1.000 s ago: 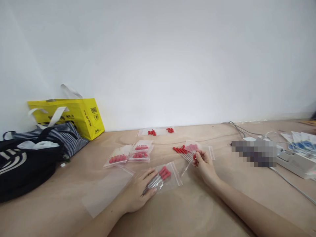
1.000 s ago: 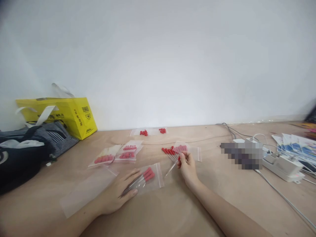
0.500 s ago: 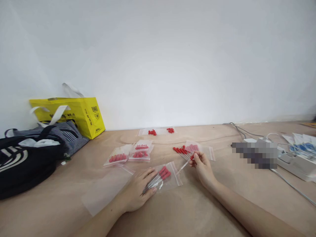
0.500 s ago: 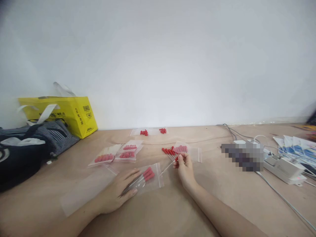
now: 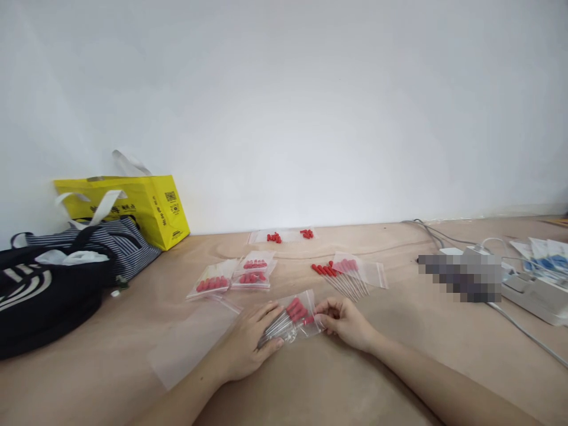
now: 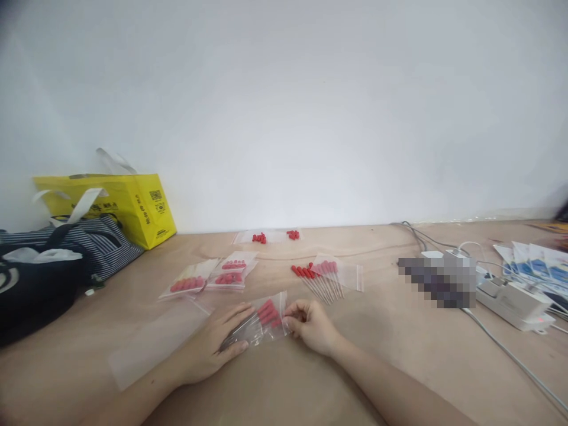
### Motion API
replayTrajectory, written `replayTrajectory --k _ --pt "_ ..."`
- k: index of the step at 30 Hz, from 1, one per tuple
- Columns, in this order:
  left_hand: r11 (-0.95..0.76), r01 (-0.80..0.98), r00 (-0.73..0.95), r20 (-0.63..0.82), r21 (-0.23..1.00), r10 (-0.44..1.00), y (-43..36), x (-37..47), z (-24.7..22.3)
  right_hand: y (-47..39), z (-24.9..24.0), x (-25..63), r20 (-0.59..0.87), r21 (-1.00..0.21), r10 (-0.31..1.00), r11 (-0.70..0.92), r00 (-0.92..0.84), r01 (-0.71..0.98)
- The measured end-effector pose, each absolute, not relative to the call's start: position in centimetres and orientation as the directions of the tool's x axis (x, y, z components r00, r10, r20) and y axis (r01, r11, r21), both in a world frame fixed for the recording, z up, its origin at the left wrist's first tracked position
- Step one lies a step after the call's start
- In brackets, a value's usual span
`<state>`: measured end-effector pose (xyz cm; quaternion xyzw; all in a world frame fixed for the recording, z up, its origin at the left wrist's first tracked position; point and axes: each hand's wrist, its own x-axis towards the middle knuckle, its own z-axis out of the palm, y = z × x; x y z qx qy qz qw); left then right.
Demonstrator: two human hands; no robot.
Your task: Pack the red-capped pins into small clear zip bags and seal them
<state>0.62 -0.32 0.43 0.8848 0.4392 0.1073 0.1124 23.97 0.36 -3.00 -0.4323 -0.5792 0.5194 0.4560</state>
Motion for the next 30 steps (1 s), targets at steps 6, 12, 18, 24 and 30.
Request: replayTrajectory --k 6,12,18,24,30 --pt "-0.598 0.749 0.604 0.079 0.284 0.793 -0.3 0.6 0.5 0.8 -2.8 23.9 0.060 -0.982 0.951 0.111 -0.304 0.151" --pt "-0.605 0.747 0.606 0.090 0.277 0.790 -0.1 0.5 0.2 1.3 -3.8 23.5 0.198 -0.937 0.950 0.256 -0.243 0.236" --pt "-0.609 0.743 0.608 0.100 0.278 0.788 -0.1 0.5 0.2 1.8 -2.8 24.3 0.173 -0.871 0.891 0.337 -0.420 0.357" --pt "-0.602 0.748 0.604 0.090 0.279 0.792 -0.3 0.6 0.4 6.3 -0.6 24.7 0.376 -0.348 0.924 0.206 -0.065 0.915" --pt "-0.614 0.734 0.614 0.101 0.292 0.782 -0.2 0.5 0.3 10.3 -0.8 22.7 0.339 -0.123 0.938 0.117 -0.069 0.986"
